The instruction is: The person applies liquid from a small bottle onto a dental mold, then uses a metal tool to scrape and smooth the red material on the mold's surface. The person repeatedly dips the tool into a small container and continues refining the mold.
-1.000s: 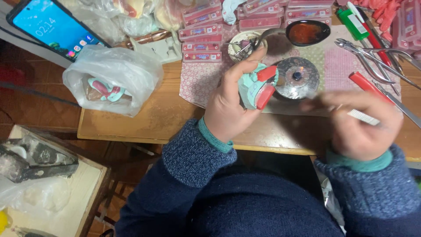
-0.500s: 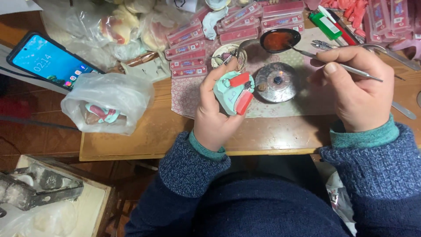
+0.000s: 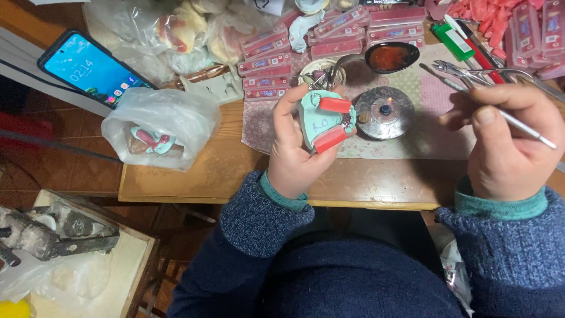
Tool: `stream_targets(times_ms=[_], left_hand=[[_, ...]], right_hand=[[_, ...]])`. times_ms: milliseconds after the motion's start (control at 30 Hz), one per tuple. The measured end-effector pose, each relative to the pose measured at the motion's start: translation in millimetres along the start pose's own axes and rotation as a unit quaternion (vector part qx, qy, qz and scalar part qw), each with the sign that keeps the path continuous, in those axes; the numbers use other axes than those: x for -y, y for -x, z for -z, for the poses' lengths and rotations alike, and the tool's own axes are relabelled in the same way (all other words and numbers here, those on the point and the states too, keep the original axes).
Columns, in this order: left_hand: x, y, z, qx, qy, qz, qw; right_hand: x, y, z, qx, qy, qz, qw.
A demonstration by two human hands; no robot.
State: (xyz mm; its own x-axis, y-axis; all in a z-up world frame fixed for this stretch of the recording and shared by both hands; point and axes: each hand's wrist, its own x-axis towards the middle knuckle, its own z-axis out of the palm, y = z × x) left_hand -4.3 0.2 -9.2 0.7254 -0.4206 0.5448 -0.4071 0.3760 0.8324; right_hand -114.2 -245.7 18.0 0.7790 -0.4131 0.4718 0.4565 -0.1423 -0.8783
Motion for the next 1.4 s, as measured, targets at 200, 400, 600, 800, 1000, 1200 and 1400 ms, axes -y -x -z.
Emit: stream_targets(times_ms=[200, 400, 600, 800, 1000, 1200, 1400], left_hand=[[-20, -6, 5, 0.04, 0.113, 0.1, 0.988], [-20, 4, 14, 0.11, 0.176, 0.138, 0.968], [-32, 11, 25, 0.199, 0.2, 0.203, 0.938], [-46, 15, 36, 0.216, 0.257, 0.265, 0.904], [-40, 28, 45, 0.189, 0.274, 0.266, 0.905], [-47, 34, 35, 0.128, 0.266, 0.251, 0.922], [-64, 33, 15, 0.173, 0.13, 0.126, 0.968]], right_hand=[[25, 3, -19, 0.056, 0.033, 0.034, 0.997], [17, 3, -14, 0.181, 0.033, 0.008, 0.983], [24, -5, -25, 0.329, 0.063, 0.069, 0.94], [17, 11, -30, 0.307, 0.092, 0.08, 0.944], [4, 19, -33, 0.256, 0.114, 0.157, 0.947], [-2, 32, -45, 0.227, 0.159, 0.194, 0.941], [-23, 53, -61, 0.156, 0.144, 0.212, 0.954]])
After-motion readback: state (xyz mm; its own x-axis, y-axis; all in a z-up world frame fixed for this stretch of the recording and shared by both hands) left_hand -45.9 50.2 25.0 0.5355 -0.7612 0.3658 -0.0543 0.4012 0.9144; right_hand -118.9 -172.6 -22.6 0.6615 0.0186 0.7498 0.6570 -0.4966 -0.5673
